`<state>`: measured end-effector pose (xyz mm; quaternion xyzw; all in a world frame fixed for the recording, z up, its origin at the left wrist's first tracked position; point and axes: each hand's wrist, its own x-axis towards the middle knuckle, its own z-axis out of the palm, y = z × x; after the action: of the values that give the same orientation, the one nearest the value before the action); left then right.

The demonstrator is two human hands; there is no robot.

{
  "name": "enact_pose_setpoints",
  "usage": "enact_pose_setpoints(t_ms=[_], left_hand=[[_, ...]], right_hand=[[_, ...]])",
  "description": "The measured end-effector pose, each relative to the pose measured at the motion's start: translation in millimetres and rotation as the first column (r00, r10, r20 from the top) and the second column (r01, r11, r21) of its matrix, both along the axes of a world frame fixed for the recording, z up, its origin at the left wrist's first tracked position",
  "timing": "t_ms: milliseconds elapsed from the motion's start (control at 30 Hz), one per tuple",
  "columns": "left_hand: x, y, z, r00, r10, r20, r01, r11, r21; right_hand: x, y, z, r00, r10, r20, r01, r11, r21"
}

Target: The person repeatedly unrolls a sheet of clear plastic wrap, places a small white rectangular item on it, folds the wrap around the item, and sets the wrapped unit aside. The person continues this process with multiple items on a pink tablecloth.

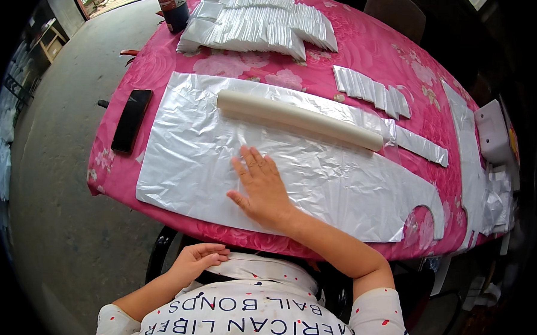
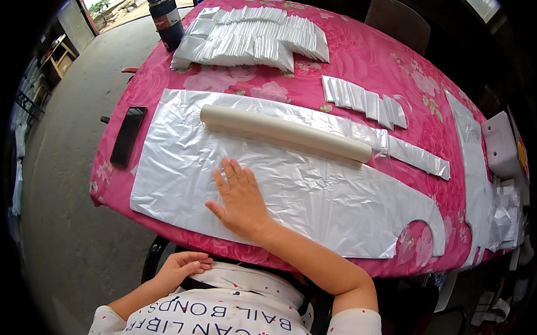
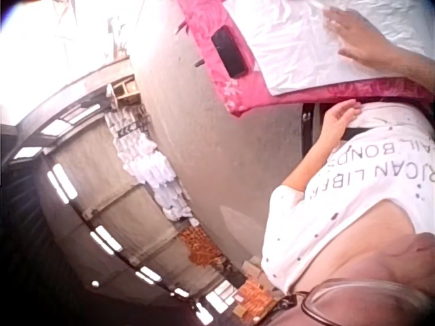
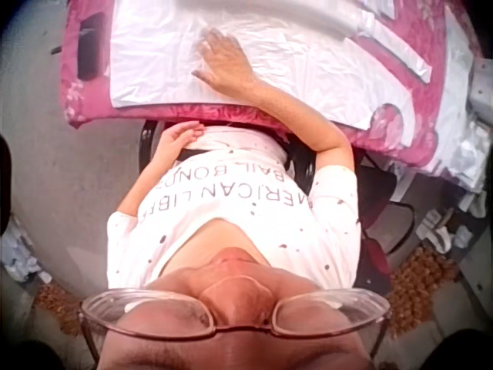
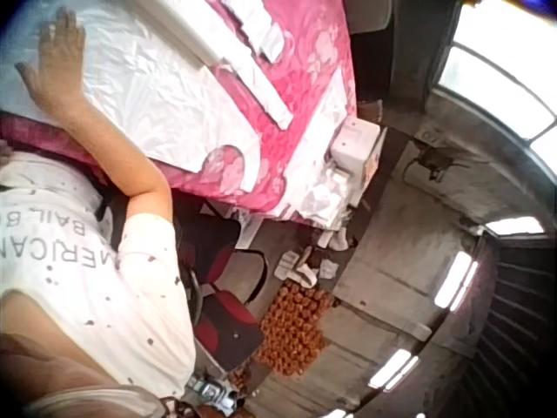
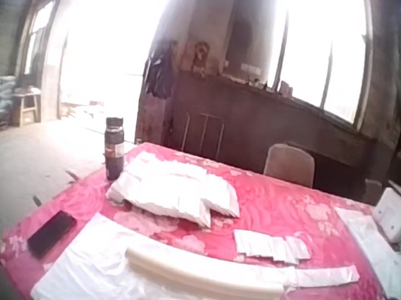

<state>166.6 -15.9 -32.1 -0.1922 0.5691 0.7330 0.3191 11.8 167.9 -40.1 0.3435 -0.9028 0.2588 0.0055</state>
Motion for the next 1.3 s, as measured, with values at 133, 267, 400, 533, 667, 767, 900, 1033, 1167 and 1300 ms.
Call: enact_pose_setpoints(t_ms=[133,267,400,533,667,767,900,1033,1167,1300], left_hand=[[1.3,-7.5,-5.6,0.963,0.247,0.106,-0.250,0.968,0.009],[0.3,-5.0,-17.3,0.967,0.174,-0.186,-0.213,0.954,-0.213],[-19.6,-8.0,19.0,0.732,-0.525,-0.434,0.037,0.667,-0.745],[-44.7,11.3,34.3,0.442,-0.643,-0.626,-0.161,0.629,-0.760],[-61.8,13.1,38.3,0.398,-0.602,-0.692,-0.274,0.642,-0.716],[-65.1,12.8,40.7,0.422,-0.604,-0.676,-0.281,0.622,-0.731],[-65.9,18.0,35.0,0.427,-0.631,-0.648,-0.207,0.629,-0.749],[-73.1,25.2,36.1,0.427,-0.652,-0.626,-0.151,0.631,-0.761],[-78.8,27.8,31.3,0.386,-0.656,-0.649,-0.183,0.635,-0.751],[-86.4,30.6,32.4,0.373,-0.678,-0.633,-0.173,0.619,-0.766]], right_hand=[[62.4,-36.3,-3.1,0.958,0.214,0.191,-0.190,0.973,-0.135],[92.7,-46.3,-2.8,0.931,0.352,0.101,-0.327,0.923,-0.205],[68.9,-20.9,18.4,0.896,0.440,-0.056,-0.442,0.896,-0.036],[37.7,28.3,39.1,0.887,0.462,0.000,-0.462,0.886,0.036],[-22.3,102.0,61.8,0.988,0.141,0.064,-0.116,0.948,-0.297],[-77.2,165.1,55.2,0.931,-0.277,0.238,0.363,0.765,-0.532],[-154.5,256.9,40.6,0.777,-0.532,0.335,0.614,0.526,-0.588],[-197.2,318.6,33.9,0.541,-0.815,0.207,0.833,0.483,-0.270],[-205.3,334.9,20.6,0.319,-0.839,-0.440,0.931,0.364,-0.018],[-173.8,314.2,15.4,0.558,-0.737,-0.381,0.774,0.628,-0.083]])
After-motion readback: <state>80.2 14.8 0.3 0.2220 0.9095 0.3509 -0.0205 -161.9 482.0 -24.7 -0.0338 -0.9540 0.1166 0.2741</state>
